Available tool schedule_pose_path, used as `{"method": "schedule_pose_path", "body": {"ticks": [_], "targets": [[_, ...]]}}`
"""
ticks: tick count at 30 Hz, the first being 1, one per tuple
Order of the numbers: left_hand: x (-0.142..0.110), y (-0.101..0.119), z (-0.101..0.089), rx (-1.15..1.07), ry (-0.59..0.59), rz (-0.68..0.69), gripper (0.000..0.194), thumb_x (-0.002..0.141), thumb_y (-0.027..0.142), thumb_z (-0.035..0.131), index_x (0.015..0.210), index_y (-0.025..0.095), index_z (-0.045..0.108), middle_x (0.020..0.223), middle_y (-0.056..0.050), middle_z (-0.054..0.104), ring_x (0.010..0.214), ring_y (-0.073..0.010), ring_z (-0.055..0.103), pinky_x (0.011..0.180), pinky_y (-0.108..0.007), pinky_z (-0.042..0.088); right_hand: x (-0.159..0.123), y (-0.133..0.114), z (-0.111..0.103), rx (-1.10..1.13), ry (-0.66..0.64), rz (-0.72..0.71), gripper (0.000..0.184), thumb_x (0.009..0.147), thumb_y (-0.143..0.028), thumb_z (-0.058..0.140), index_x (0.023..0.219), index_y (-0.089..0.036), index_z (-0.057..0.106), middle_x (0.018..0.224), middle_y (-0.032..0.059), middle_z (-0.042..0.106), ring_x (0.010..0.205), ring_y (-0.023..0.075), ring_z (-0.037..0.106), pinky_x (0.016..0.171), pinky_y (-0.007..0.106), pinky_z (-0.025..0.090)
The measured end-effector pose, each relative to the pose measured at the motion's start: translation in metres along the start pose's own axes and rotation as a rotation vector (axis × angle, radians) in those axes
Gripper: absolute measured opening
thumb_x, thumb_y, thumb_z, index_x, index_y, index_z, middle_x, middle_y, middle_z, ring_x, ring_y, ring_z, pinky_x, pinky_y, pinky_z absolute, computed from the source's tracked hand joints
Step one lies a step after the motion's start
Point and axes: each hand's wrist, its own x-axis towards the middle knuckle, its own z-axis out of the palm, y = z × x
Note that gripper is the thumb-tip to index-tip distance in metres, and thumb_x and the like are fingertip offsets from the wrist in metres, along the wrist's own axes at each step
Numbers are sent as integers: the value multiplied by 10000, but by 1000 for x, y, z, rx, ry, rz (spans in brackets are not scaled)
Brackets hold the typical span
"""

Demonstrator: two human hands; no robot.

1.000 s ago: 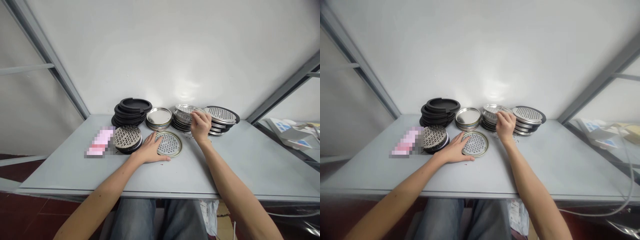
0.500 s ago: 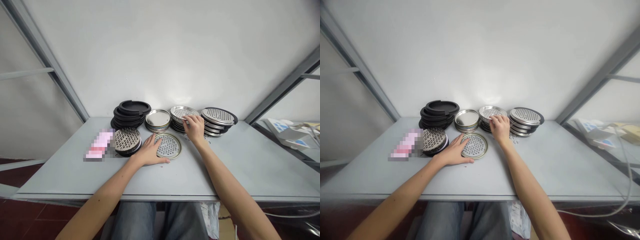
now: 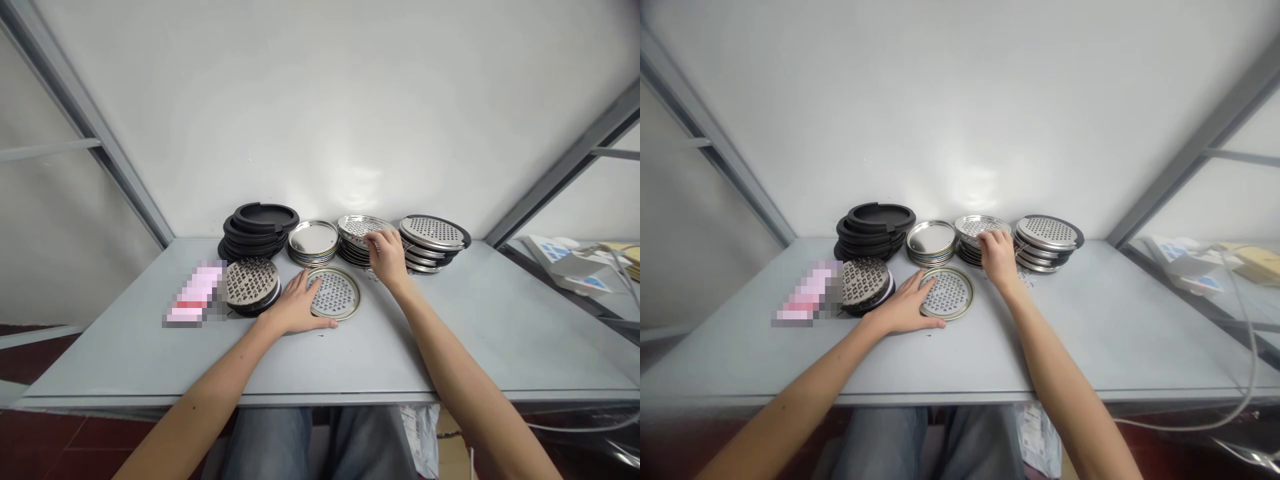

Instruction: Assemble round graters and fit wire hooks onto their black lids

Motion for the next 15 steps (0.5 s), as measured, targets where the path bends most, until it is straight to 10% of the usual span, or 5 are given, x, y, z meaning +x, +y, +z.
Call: {"method": "schedule_pose_path", "body": {"ticks": [15], "targets": [[0, 0, 0, 14, -27, -14, 1148, 592, 832, 561, 1482, 181, 242, 1581, -154, 49, 1440, -385, 37, 1148, -498, 170, -4, 17, 6, 46, 177, 20, 192, 885, -181, 506, 887, -261, 681, 850, 52, 661, 870, 234, 562, 795, 417, 486]]}}
